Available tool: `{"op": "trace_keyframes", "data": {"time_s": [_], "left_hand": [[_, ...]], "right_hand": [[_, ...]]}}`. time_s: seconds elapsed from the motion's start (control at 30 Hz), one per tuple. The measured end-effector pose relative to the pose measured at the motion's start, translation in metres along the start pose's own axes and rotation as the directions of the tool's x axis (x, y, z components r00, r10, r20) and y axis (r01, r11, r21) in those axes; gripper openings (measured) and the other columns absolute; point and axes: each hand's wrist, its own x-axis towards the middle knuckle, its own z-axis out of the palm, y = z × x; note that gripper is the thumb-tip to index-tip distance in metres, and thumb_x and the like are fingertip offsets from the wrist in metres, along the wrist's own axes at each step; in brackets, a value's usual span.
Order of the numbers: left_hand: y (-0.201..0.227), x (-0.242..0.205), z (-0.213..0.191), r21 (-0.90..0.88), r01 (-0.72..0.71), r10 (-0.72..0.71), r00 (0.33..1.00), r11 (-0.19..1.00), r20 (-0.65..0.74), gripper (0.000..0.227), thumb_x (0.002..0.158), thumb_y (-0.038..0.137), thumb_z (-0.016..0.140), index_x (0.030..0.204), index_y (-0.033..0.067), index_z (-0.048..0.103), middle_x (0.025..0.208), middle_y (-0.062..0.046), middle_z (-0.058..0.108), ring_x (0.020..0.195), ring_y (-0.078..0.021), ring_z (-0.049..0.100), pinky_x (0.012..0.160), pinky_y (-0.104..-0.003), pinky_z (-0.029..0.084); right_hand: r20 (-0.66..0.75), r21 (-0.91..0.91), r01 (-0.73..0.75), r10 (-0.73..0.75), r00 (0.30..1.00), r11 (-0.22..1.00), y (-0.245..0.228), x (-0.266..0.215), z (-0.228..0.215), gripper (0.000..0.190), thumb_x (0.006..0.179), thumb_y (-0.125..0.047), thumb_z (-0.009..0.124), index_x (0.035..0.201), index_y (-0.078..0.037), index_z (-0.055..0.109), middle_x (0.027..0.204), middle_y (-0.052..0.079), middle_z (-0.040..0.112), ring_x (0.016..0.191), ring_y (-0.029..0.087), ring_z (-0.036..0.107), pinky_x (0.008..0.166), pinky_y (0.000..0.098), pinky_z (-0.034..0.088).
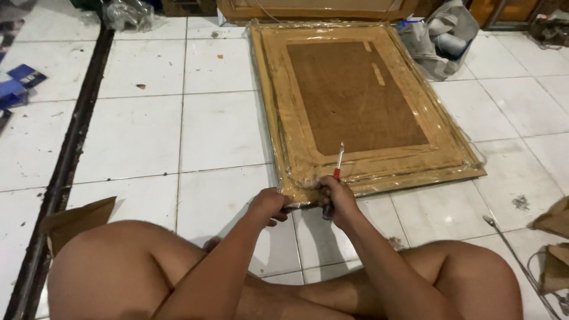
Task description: The person sits on the floor and uses a small knife to cut and peel plastic wrap from the back of a wooden picture frame. They repeatedly lift and remove sections of the plastic film.
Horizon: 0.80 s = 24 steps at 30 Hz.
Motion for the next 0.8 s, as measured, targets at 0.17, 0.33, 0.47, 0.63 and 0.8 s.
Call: {"op": "trace_keyframes", "data": {"time_s": [0.17, 0.33, 0.47, 0.63, 0.8], "left_hand": [[-0.004, 0.006, 0.003, 0.034, -0.010, 0.012, 0.998, 0.999, -0.059, 0.074, 0.100, 0.028, 0.070, 0.168, 0.0055, 0.051, 0.109, -0.015, 0.085, 0.092, -0.0295, 0.087, 0.080, -0.047, 0.070], [-0.002, 0.015, -0.002, 0.028, -0.019, 0.021, 0.999, 0.999, -0.046, 0.073, 0.099, 0.027, 0.071, 0.167, 0.0055, 0.053, 0.112, -0.016, 0.085, 0.096, -0.0323, 0.087, 0.084, -0.050, 0.070], [0.010, 0.004, -0.004, 0.151, -0.041, 0.052, 0.996, 0.988, -0.070, 0.075, 0.096, 0.030, 0.071, 0.164, 0.0010, 0.056, 0.108, -0.015, 0.085, 0.091, -0.0311, 0.087, 0.079, -0.043, 0.071], [0.011, -0.001, 0.009, 0.049, -0.047, 0.052, 0.992, 0.998, -0.111, 0.070, 0.098, 0.027, 0.072, 0.159, -0.0044, 0.059, 0.105, -0.017, 0.084, 0.082, -0.0275, 0.086, 0.073, -0.038, 0.071], [0.013, -0.002, 0.005, -0.068, -0.054, 0.042, 0.984, 0.996, -0.175, 0.060, 0.099, 0.022, 0.073, 0.150, -0.0072, 0.065, 0.103, -0.019, 0.083, 0.081, -0.0271, 0.086, 0.071, -0.036, 0.071]], "right_hand": [[-0.080, -0.433, 0.188, -0.246, 0.966, 0.881, -0.015, 0.003, -0.007, 0.031, 0.098, -0.040, 0.072, 0.109, -0.012, 0.068, 0.078, 0.008, 0.049, 0.055, 0.023, 0.052, 0.042, 0.0379, 0.043], [-0.072, -0.299, 0.220, -0.252, 0.965, 0.928, -0.064, -0.014, -0.028, 0.023, 0.094, -0.027, 0.074, 0.089, -0.006, 0.065, 0.064, 0.000, 0.044, 0.051, 0.017, 0.051, 0.041, 0.0325, 0.037], [-0.022, -0.403, 0.218, -0.247, 0.969, 0.889, -0.084, -0.010, -0.028, 0.040, 0.099, -0.034, 0.085, 0.117, -0.001, 0.073, 0.069, 0.009, 0.054, 0.052, 0.023, 0.055, 0.040, 0.0353, 0.034], [-0.104, -0.258, 0.111, -0.141, 0.984, 0.960, -0.046, -0.028, 0.000, 0.046, 0.101, -0.036, 0.078, 0.128, 0.000, 0.067, 0.090, 0.015, 0.061, 0.065, 0.025, 0.062, 0.047, 0.0393, 0.046], [-0.097, -0.468, 0.222, -0.299, 0.949, 0.855, -0.080, -0.015, -0.022, 0.024, 0.102, -0.021, 0.072, 0.102, 0.002, 0.077, 0.070, 0.015, 0.062, 0.045, 0.022, 0.056, 0.036, 0.0331, 0.035]]}}
